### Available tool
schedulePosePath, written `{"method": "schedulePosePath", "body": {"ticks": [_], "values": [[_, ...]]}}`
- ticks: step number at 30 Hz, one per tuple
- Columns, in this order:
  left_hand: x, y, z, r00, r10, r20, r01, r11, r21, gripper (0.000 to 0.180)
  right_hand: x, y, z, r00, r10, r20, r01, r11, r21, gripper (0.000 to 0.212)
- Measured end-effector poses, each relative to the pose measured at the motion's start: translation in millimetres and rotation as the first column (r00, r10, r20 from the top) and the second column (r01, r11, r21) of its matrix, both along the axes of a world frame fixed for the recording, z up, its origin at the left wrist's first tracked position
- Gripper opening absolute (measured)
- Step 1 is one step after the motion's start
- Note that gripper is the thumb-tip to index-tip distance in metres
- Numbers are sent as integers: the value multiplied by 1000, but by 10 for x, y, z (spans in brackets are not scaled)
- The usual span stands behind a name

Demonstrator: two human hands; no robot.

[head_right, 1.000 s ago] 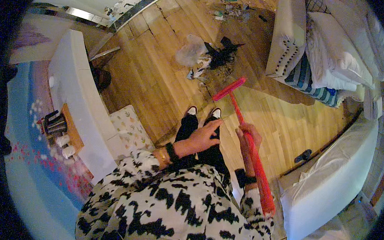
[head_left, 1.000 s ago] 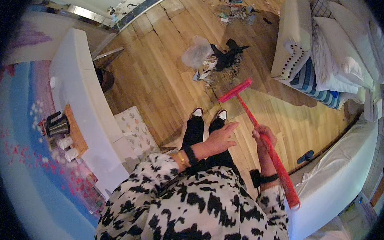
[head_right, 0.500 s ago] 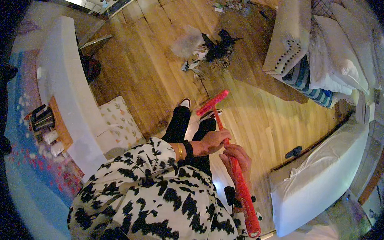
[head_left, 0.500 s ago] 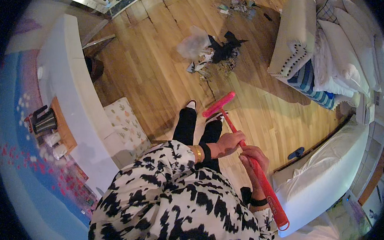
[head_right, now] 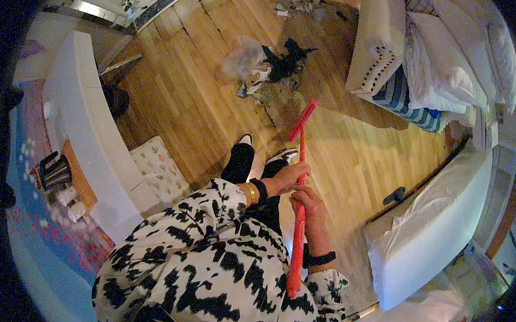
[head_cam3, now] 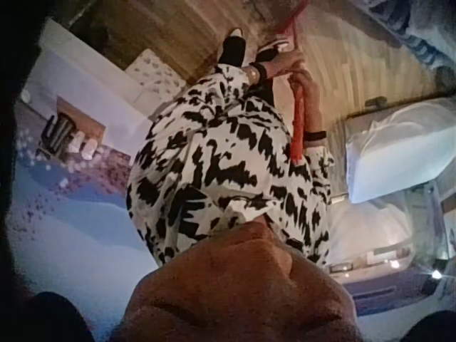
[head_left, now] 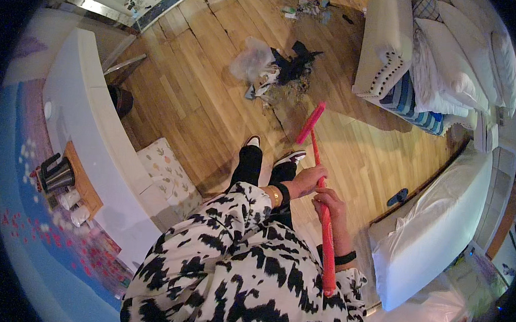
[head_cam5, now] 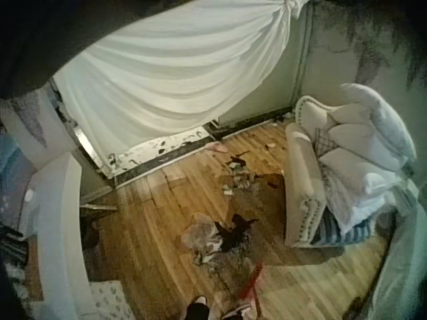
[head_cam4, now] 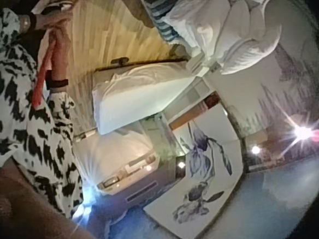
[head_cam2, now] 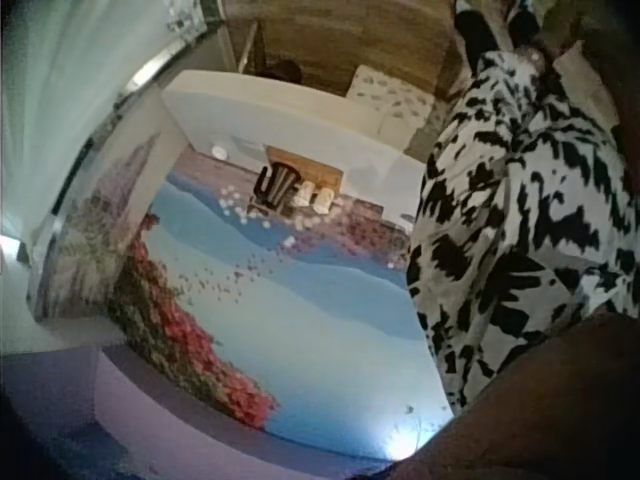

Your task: The person sweeps debris on a wooden floor using a pink broom, gathering scattered paper and fabric scraps into a pile. The person moves around the room to collect the debris from different areas.

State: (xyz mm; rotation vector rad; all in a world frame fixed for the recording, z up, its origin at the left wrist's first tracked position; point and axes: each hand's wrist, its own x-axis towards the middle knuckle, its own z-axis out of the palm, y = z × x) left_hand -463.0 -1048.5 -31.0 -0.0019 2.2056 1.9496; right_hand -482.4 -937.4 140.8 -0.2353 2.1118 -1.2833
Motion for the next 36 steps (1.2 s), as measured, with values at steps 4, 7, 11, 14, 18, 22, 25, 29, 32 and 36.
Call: {"method": "schedulePosePath", "body": {"ticks": [4, 7, 11, 14, 18, 22, 25, 29, 32, 36], "values": [[-165, 44, 316, 993, 18, -113, -19, 1000, -9, 27, -102, 7, 238, 953, 13, -303, 0, 999, 41, 17], [-251, 126, 488, 996, 13, -90, -17, 999, -42, 32, -202, 85, 290, 928, -42, -371, 38, 999, -19, 19], [-269, 150, 844, 997, -1, -74, -4, 998, -60, 29, -247, 0, 724, 934, -119, -336, 113, 993, -38, 16], [-278, 138, 925, 999, -19, -27, 17, 997, -75, 25, -271, -10, 775, 934, -97, -344, 106, 994, 6, 15], [-276, 104, 802, 1000, -14, -2, 14, 999, -34, 32, -314, -91, 707, 940, -79, -333, 91, 996, 23, 15], [-285, 60, 825, 999, -7, 44, 8, 1000, -15, 32, -318, -115, 591, 938, -68, -341, 79, 997, 19, 16], [-225, 78, 603, 999, -15, 42, 13, 998, 59, 31, -316, -115, 393, 947, 0, -321, 34, 994, 100, 17], [-126, -15, 250, 996, -95, 6, 92, 981, 168, 23, -121, -75, -216, 930, 0, -369, 45, 993, 113, 16], [-67, -8, -82, 970, -235, 59, 240, 966, -98, 20, 65, -24, -366, 925, 4, -380, 23, 997, 67, 15], [-134, 135, 72, 979, -111, -173, 68, 969, -236, 23, 20, 96, -43, 902, -63, -427, 86, 996, 33, 15]]}}
